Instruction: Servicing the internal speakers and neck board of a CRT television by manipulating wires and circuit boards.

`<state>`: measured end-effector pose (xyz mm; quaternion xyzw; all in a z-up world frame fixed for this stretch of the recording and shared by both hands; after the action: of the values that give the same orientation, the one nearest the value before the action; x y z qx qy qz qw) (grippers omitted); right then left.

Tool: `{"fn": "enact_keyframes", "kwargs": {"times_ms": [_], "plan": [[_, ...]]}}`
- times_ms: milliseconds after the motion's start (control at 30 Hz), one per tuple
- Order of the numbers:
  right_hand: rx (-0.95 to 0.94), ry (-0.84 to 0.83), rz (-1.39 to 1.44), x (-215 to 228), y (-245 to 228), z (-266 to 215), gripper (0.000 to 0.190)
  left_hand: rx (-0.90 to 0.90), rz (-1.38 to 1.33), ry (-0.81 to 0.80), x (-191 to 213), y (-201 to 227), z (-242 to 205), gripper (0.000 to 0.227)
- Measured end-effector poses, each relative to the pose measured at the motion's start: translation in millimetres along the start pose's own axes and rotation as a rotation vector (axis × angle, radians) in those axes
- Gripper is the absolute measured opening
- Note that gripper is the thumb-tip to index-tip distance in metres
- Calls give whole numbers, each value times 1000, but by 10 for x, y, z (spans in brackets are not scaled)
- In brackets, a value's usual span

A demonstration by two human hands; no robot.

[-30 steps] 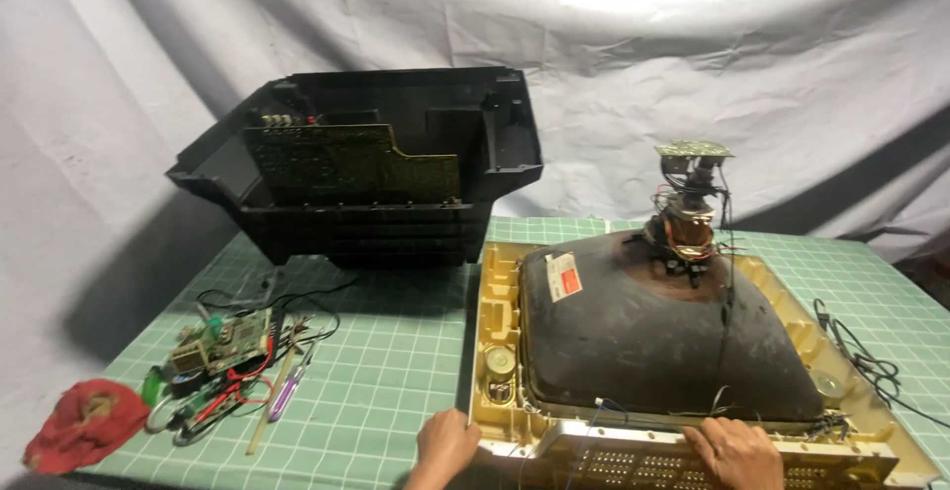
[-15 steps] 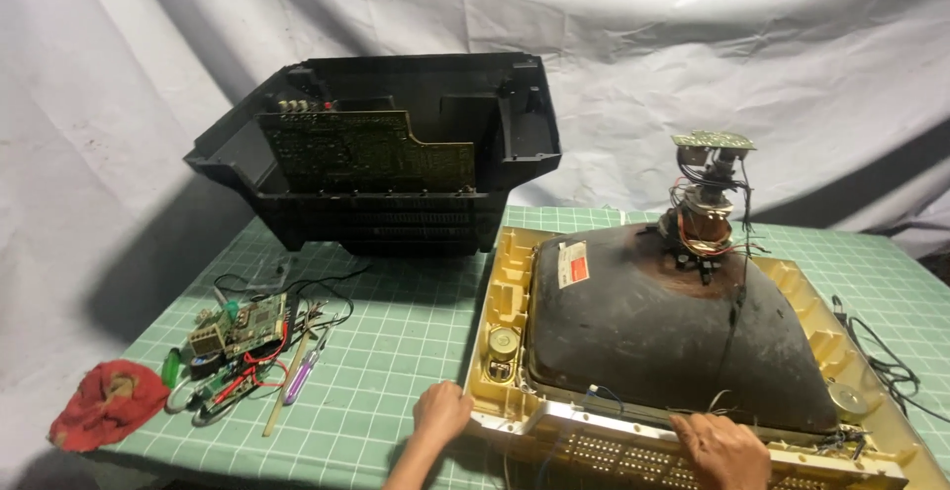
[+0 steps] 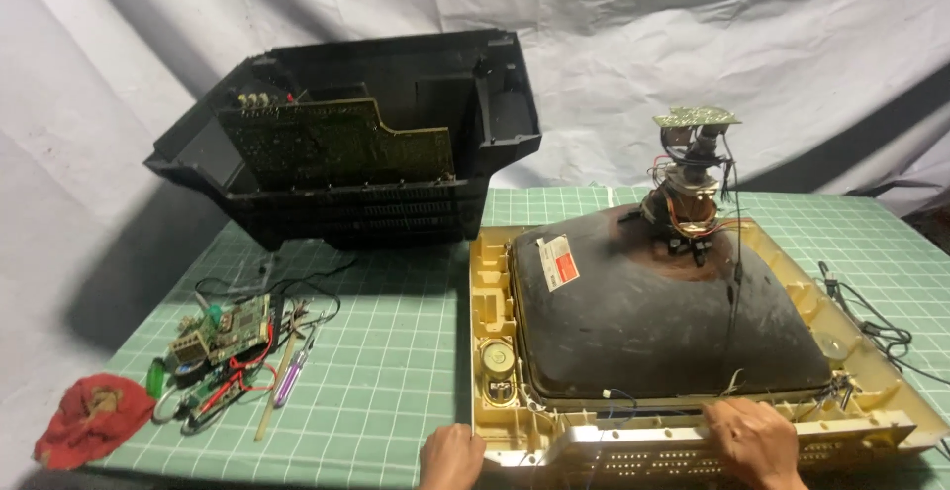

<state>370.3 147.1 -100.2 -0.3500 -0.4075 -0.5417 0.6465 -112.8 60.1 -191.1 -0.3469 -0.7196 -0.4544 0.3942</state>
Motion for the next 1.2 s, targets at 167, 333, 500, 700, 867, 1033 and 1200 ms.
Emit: {"fn": "enact_keyframes", "kwargs": {"times_ms": [167,333,500,700,867,1033,1200], "plan": [[8,-53,-5,-21,-32,-84,55,-97,-67,41,191,71,-155,30],[91,-19,67,-19,-255,-128,36,-84,-64,90,374,-81,-12,32],[465,82,-38,136,-1065,-269,37,-22,-16,109,543,-381,273,37],[124,30,113,645,-1349,-160,56,-104,-25,88,707,-448,327,39],[199,127,111,984,-1378,-162,51,-146,0,88,506,-424,188,40],[333,-520,-160,70,-693,-275,35,-216,118,262,-355,-644,67,41],[198,49,190,766,-753,-212,44,-73,9,81,-279,-428,-320,35]]}}
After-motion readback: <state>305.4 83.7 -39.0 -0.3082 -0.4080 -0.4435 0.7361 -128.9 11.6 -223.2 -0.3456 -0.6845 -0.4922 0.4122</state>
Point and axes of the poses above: each hand's wrist, its own z-axis towards the middle knuckle, its own x-axis out of the back of the hand, y = z × x, the point moved 8 cm from there along z, towards the middle knuckle, and after that the axes turned 5 degrees about z, right-handed, at the moved point
